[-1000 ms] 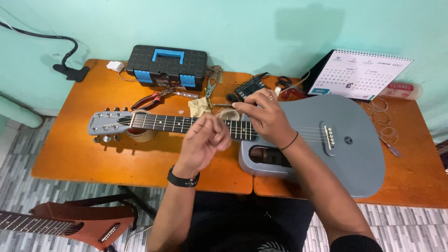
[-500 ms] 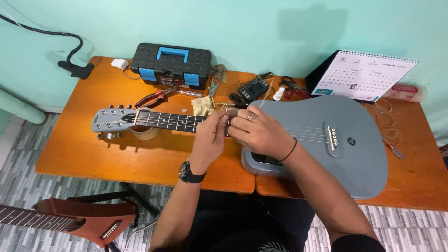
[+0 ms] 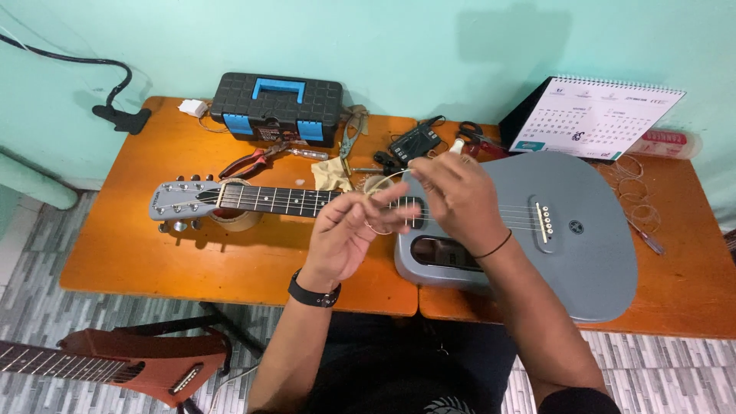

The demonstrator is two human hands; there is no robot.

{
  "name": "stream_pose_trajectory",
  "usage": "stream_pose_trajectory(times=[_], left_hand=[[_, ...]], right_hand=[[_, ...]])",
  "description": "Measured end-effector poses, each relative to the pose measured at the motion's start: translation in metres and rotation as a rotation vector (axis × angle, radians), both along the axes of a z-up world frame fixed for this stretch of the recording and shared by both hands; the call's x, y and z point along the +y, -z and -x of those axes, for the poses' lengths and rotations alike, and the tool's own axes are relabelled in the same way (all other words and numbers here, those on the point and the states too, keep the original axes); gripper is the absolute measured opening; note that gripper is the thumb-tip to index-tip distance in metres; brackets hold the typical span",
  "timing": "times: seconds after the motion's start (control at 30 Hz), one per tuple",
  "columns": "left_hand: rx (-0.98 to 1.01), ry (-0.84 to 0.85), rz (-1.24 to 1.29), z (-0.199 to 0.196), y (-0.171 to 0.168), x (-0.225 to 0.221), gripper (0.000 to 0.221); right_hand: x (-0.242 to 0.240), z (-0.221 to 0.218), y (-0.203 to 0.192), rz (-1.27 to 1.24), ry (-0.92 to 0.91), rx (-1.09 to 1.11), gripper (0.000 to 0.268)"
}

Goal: Cleaning a guitar and preparing to replace its strings on a workbench.

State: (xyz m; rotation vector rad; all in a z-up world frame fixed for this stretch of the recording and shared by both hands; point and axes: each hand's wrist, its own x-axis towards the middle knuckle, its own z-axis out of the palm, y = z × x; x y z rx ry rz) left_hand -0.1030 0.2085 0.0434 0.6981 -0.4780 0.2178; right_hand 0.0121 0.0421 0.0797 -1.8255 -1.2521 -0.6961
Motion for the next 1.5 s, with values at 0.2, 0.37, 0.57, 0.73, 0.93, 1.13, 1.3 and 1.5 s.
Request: stream_pose_trajectory(times=[0.2,0.37,0.57,0.73,0.93,1.13,1.3,1.5], left_hand=[[-0.108,-0.174,0.044,0.007,-0.023,-0.001,0.018],[-0.079,-0.814,-0.561,0.013,-0.048,-0.002,0.019],[-0.08,-0.794,-1.142,0.002,0.014,0.011,0.013],[-0.074,-0.377,-0.676,0.019,-0.006,-0.013,0.022],[-0.006,-0.167,-0.127,0.001,0.068,-0.005,0.019],[-0.01,-0.398,-0.112,0.005,0.028,-0.011,0.019],[-0.199,-0.708,-0.822,0.012,-0.003,-0.025,0.024],[-0.329,-1.044,-1.397,0.006,0.026,-0.032,0.018]], right_hand=[[-0.003,0.012,0.026,0.284,0.129,-0.413,0.007],[0.002,0.024,0.001,0.284,0.017,-0.537,0.011],[-0.006,0.024,-0.006,0.226,-0.082,-0.575,0.014],[-0.016,0.016,-0.006,0.126,-0.03,-0.32,0.016],[-0.02,0.006,0.042,0.193,0.123,-0.033,0.01],[-0.014,0.053,0.014,0.449,0.235,-0.185,0.013],[-0.022,0.074,-0.006,0.55,0.128,-0.205,0.006],[-0.048,0.065,-0.003,0.576,0.017,-0.366,0.013]])
